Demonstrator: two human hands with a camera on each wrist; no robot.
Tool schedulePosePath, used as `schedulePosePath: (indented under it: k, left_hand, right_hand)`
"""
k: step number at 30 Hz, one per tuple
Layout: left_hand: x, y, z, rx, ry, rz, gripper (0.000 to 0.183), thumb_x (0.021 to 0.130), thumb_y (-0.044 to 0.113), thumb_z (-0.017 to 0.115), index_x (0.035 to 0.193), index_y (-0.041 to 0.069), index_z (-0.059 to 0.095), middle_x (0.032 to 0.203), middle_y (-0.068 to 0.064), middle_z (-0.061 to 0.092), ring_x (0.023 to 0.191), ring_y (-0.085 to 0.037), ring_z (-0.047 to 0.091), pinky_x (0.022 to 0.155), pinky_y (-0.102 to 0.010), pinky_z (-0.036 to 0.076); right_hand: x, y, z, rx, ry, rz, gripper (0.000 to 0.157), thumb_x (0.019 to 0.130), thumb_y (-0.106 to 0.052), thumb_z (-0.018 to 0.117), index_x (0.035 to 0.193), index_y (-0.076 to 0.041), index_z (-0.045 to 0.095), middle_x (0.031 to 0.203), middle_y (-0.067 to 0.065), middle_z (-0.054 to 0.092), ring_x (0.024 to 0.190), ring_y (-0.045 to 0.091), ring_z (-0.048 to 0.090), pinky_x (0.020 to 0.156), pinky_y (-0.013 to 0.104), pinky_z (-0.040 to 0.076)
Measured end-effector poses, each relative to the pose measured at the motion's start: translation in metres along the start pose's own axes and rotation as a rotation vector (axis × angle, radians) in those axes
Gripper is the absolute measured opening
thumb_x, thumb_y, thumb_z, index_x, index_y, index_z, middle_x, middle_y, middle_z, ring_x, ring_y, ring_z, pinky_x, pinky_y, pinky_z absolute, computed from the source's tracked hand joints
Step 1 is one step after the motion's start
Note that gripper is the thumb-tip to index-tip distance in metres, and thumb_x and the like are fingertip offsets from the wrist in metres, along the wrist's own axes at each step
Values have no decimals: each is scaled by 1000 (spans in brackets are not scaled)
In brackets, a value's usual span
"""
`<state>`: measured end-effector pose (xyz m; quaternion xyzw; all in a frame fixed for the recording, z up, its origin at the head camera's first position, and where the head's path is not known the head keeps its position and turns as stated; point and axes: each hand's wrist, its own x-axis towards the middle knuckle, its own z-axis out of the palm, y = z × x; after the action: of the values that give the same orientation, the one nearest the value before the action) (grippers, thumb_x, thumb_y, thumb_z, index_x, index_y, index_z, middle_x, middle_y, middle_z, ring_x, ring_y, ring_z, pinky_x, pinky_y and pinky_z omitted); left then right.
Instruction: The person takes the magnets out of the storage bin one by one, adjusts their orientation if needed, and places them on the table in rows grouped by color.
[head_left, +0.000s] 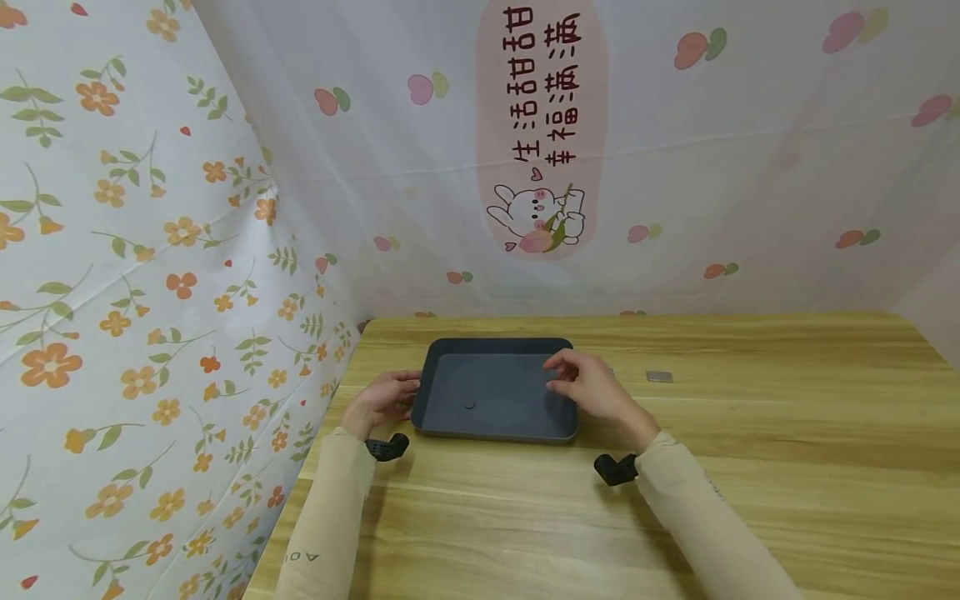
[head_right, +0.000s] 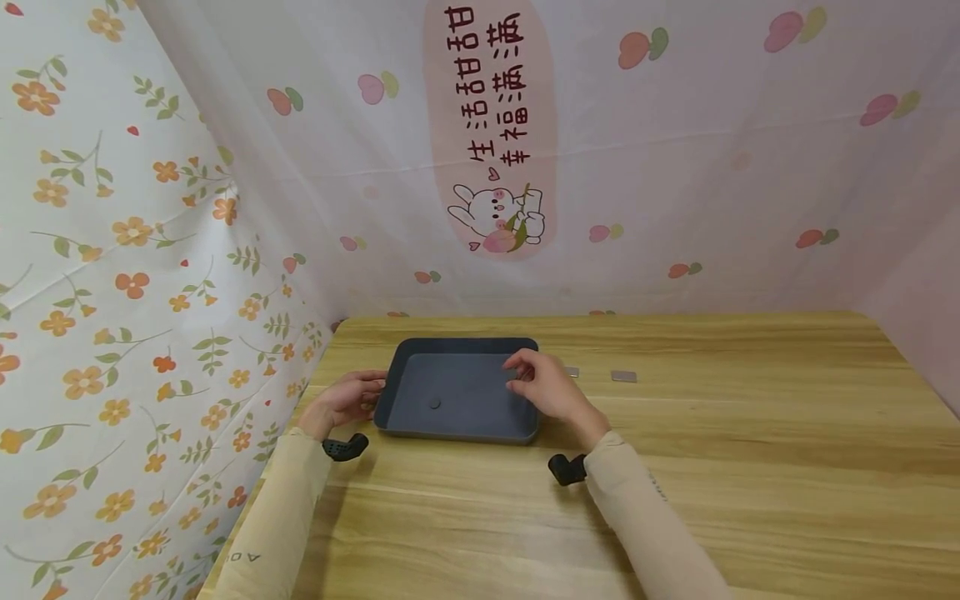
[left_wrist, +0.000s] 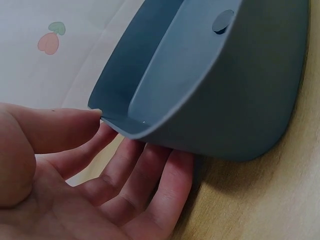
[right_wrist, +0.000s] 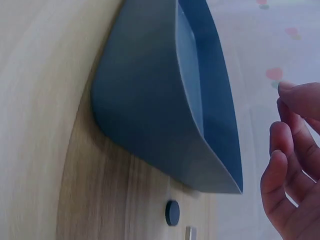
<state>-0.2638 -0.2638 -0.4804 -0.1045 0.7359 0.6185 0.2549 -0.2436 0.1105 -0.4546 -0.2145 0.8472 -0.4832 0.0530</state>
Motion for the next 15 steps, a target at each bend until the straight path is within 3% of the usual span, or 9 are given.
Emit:
schedulePosePath:
  k: [9,15]
  left_hand:
    - [-1,1,-1,-14,-27,13,45,102,8,40,146,-1,35,100,-5,59,82,-15,53,70,-31,45]
    - [0,0,-2,9,-10,8,44,102,9,41,146,1,37,101,-5,61,83,-15,55,70,-31,46]
  right_hand:
    - [-7,6,-18,-10,65,27,24,91,-11,67,114,-7,64,95,9,63,79,18,56,66,29,48]
    - [-12,10,-29,-28,105,57,28,91,-12,67,117,-3,63,95,10,63,80,19,57,68,30,47]
